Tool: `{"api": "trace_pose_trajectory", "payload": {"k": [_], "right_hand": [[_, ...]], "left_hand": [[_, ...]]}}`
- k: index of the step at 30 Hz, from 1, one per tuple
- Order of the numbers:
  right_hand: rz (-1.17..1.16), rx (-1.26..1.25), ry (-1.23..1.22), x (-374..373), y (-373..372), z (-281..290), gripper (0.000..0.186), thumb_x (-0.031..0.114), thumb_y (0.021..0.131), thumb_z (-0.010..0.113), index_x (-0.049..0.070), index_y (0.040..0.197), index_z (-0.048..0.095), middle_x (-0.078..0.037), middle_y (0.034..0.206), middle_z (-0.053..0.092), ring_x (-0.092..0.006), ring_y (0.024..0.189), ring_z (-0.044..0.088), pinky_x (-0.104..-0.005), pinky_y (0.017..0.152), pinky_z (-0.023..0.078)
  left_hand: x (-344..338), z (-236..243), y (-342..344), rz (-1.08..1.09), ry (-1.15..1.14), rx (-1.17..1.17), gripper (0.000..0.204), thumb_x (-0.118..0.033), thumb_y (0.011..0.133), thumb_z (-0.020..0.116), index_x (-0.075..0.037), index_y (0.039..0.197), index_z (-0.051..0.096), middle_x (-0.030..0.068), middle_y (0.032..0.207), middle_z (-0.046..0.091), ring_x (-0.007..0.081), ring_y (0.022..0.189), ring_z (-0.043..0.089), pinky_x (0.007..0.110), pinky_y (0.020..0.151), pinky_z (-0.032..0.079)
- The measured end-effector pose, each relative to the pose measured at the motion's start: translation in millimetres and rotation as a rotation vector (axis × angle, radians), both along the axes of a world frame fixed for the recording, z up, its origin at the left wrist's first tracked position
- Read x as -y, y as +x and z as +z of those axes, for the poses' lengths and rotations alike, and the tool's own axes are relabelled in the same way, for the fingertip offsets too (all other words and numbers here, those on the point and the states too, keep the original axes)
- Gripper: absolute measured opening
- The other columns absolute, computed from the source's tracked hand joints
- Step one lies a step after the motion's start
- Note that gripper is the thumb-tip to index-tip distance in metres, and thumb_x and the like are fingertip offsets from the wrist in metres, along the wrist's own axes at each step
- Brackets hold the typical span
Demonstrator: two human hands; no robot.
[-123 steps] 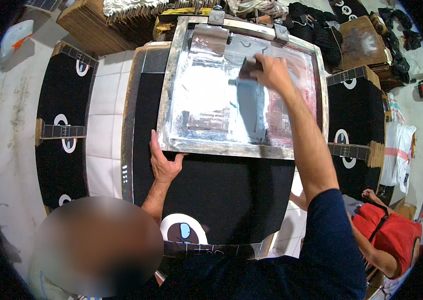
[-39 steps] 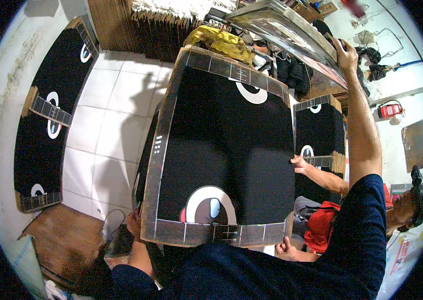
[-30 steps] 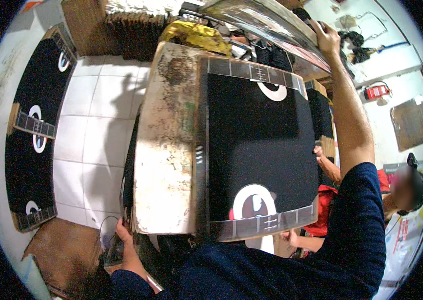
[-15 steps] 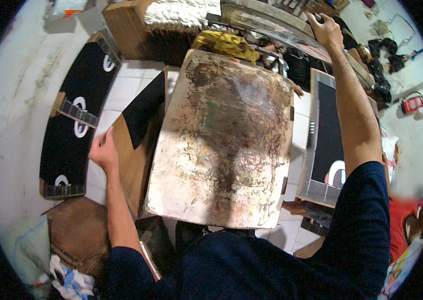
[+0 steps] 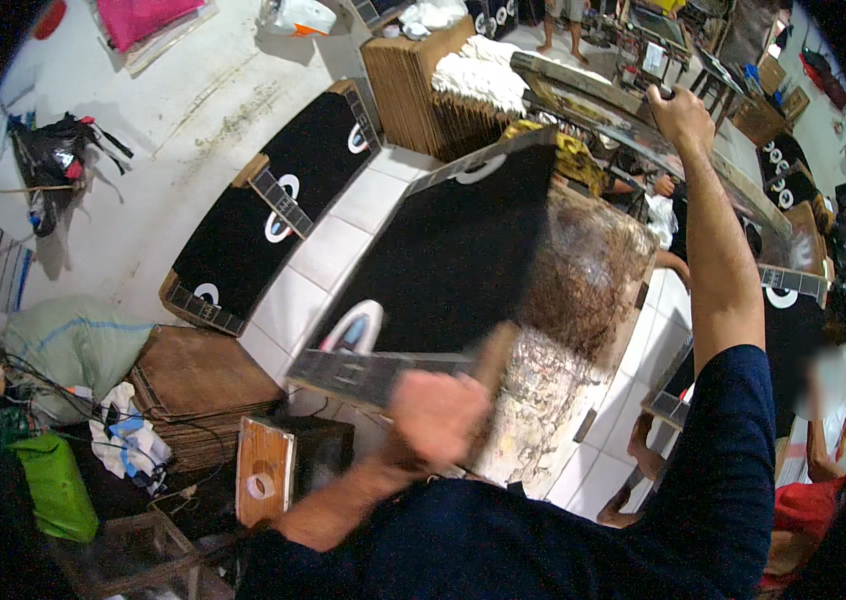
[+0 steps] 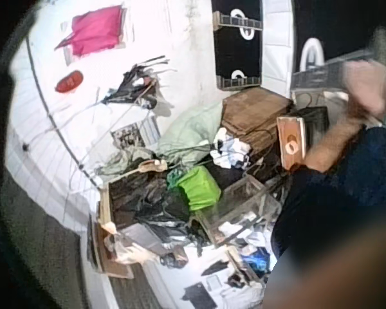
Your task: The person performs screen printing on a black t-shirt using a squeegee and a screen frame. They repeatedly align the screen, pull ink across the mesh, and lift the frame to reveal the printed design. The process is repeated multiple times on the same garment.
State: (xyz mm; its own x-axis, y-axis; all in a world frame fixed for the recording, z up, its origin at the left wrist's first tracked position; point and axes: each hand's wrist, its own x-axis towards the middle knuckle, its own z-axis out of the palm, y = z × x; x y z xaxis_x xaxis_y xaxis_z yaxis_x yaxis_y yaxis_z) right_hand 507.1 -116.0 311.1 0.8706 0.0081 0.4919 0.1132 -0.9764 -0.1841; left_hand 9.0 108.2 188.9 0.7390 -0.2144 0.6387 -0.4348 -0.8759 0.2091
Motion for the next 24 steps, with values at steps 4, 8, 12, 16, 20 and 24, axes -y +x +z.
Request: {"api": "trace_pose_trajectory", "payload": {"k": [4, 8, 12, 16, 20, 24], "right_hand": [[0.006, -0.017, 0.011, -2, -10, 5, 0.066, 0.066, 0.093, 0.054, 0.011, 0.125, 0.07, -0.019, 0.126, 0.071, -0.037, 0.116, 0.068, -0.0493, 0.098, 0.053], [0.008, -0.011, 0.05, -5, -16, 8, 0.064, 0.062, 0.092, 0.055, 0.01, 0.125, 0.071, -0.019, 0.124, 0.071, -0.0373, 0.116, 0.068, -0.0488, 0.099, 0.052], [-0.005, -0.007, 0.032, -5, -16, 6, 0.061, 0.061, 0.092, 0.056, 0.011, 0.123, 0.072, -0.019, 0.122, 0.072, -0.0376, 0.115, 0.068, -0.0487, 0.098, 0.053], [-0.068, 0.056, 0.023, -5, -16, 1, 0.062, 0.062, 0.091, 0.057, 0.013, 0.126, 0.072, -0.017, 0.124, 0.072, -0.0363, 0.115, 0.068, -0.048, 0.099, 0.053], [-0.111, 0.022, 0.013, -6, -16, -3, 0.064, 0.061, 0.092, 0.057, 0.015, 0.133, 0.07, -0.018, 0.131, 0.069, -0.035, 0.12, 0.066, -0.0467, 0.103, 0.051], [-0.093, 0.027, 0.021, 3, -9, -6, 0.064, 0.062, 0.092, 0.059, 0.012, 0.13, 0.071, -0.022, 0.122, 0.071, -0.0395, 0.116, 0.067, -0.0486, 0.1, 0.052]], "left_hand": [[76, -68, -7, -0.212, -0.016, -0.052, 0.021, -0.011, 0.078, 0.066, -0.001, 0.096, 0.07, 0.0093, 0.093, 0.064, 0.0245, 0.09, 0.064, 0.04, 0.079, 0.05], [60, -128, 2, -0.387, -0.158, -0.363, 0.049, -0.031, 0.08, 0.074, 0.0, 0.118, 0.068, 0.015, 0.111, 0.068, 0.0306, 0.105, 0.064, 0.044, 0.09, 0.05], [-78, -205, 24, 0.262, -0.462, -0.674, 0.06, -0.04, 0.077, 0.083, 0.001, 0.118, 0.066, 0.0197, 0.124, 0.067, 0.0393, 0.122, 0.059, 0.05, 0.102, 0.046], [-246, -281, -4, 1.139, -0.221, -0.38, 0.06, -0.043, 0.093, 0.07, 0.002, 0.133, 0.06, 0.0231, 0.144, 0.056, 0.0454, 0.133, 0.051, 0.051, 0.109, 0.042], [-332, -312, -26, 1.113, -0.77, -0.937, 0.054, -0.045, 0.103, 0.057, 0.006, 0.115, 0.069, 0.0271, 0.121, 0.069, 0.0437, 0.117, 0.063, 0.054, 0.098, 0.047], [-321, -288, -42, 1.087, -0.933, -0.658, 0.059, -0.042, 0.109, 0.05, 0.006, 0.074, 0.054, 0.015, 0.069, 0.054, 0.0277, 0.069, 0.05, 0.048, 0.066, 0.038]]}}
